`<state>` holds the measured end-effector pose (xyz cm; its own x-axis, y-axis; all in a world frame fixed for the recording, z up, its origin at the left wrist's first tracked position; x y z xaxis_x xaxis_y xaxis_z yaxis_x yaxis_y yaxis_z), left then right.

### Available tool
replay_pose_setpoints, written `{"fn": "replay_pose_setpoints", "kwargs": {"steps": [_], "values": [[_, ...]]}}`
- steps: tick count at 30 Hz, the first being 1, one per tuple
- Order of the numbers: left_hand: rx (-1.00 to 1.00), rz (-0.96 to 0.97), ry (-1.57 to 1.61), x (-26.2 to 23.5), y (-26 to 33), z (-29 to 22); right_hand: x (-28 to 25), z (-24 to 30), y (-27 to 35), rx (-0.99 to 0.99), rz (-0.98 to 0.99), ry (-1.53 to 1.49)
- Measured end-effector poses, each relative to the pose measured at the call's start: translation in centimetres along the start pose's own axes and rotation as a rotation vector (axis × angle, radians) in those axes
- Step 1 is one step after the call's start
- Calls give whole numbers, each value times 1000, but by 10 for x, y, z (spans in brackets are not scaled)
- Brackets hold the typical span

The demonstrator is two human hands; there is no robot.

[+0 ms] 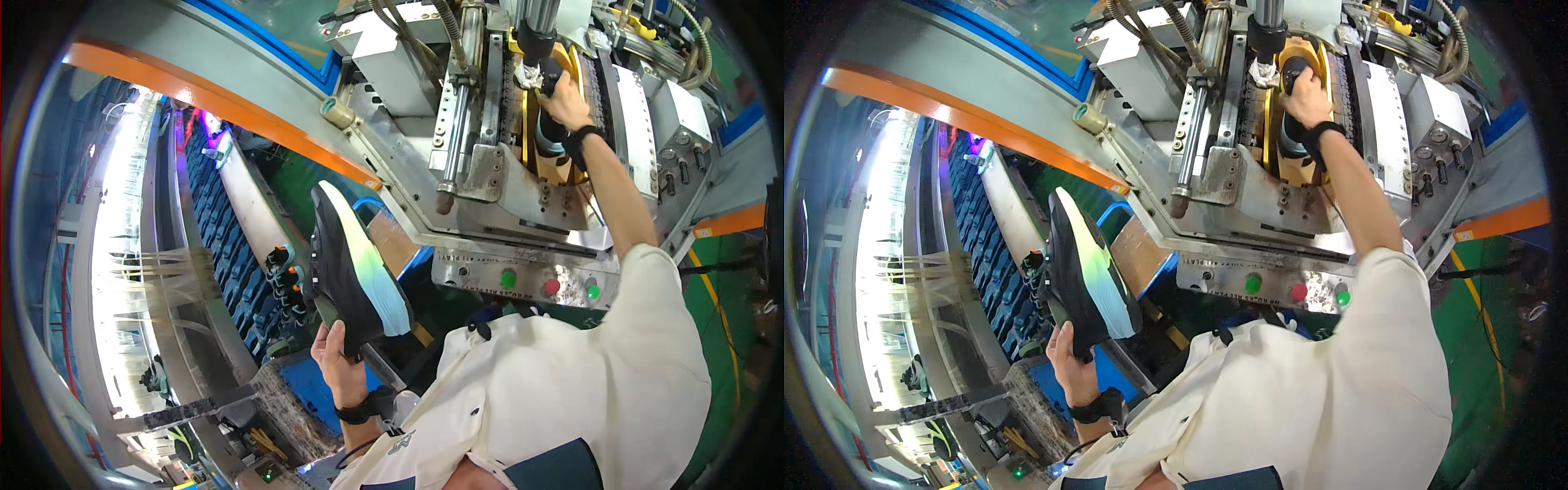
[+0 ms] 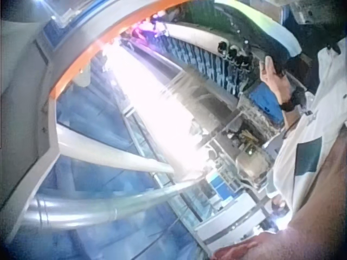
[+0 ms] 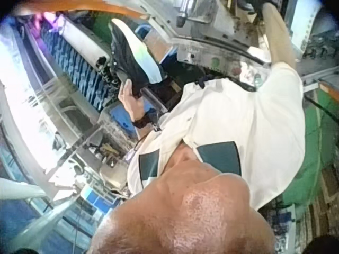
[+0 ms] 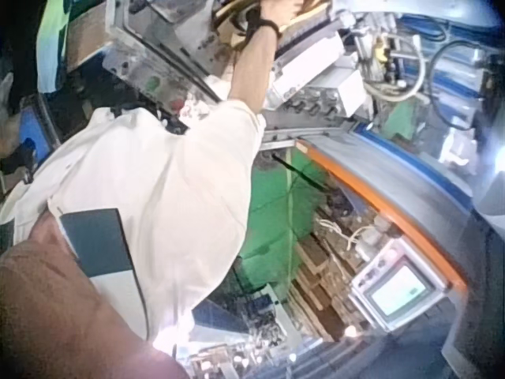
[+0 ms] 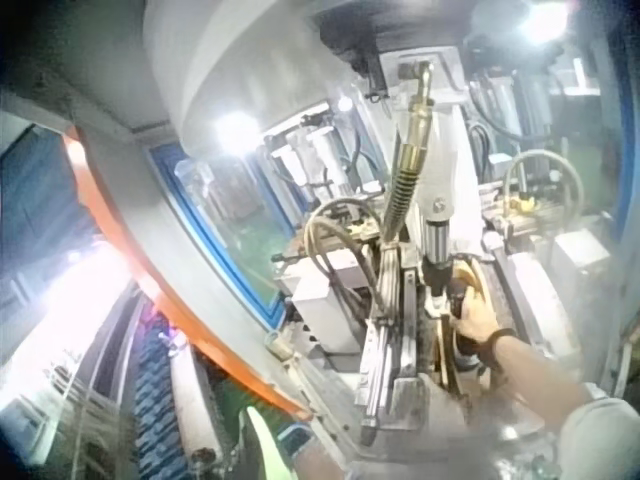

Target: Operating a shoe finishing machine and inspecting footwear on a production line.

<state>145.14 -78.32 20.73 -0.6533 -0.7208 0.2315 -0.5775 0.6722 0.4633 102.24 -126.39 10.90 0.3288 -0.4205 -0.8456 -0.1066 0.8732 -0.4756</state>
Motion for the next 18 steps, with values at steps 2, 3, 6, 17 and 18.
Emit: {"fn": "replay_pose_setpoints", "kwargs": {"steps": [2,3,6,17,18], "values": [[-7,-51,-21,-13,11,8,-72,19,-8,13,34,-352],[-21,-87,-40,-22,15,13,-108,33,-12,155,204,-647],[-71,-90,-14,-14,18,23,-234,35,-87,-436,-355,-1063],[-149,-184,60,-15,41,59,-276,92,-78,-402,-295,-940],[-141,-154,53,-13,42,60,-275,93,-73,-400,-292,-909]]}}
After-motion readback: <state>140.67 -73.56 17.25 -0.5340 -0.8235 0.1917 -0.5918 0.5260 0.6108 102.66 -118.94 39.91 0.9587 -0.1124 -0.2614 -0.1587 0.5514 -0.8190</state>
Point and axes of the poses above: each hand's wrist, its own y-axis away from the middle knuckle, its own x-axis out of the palm, z = x × y, the point moved 10 cm from there along -y, towards the middle knuckle, and after that the axes turned 14 degrees about -x, right-handed, at the moved point
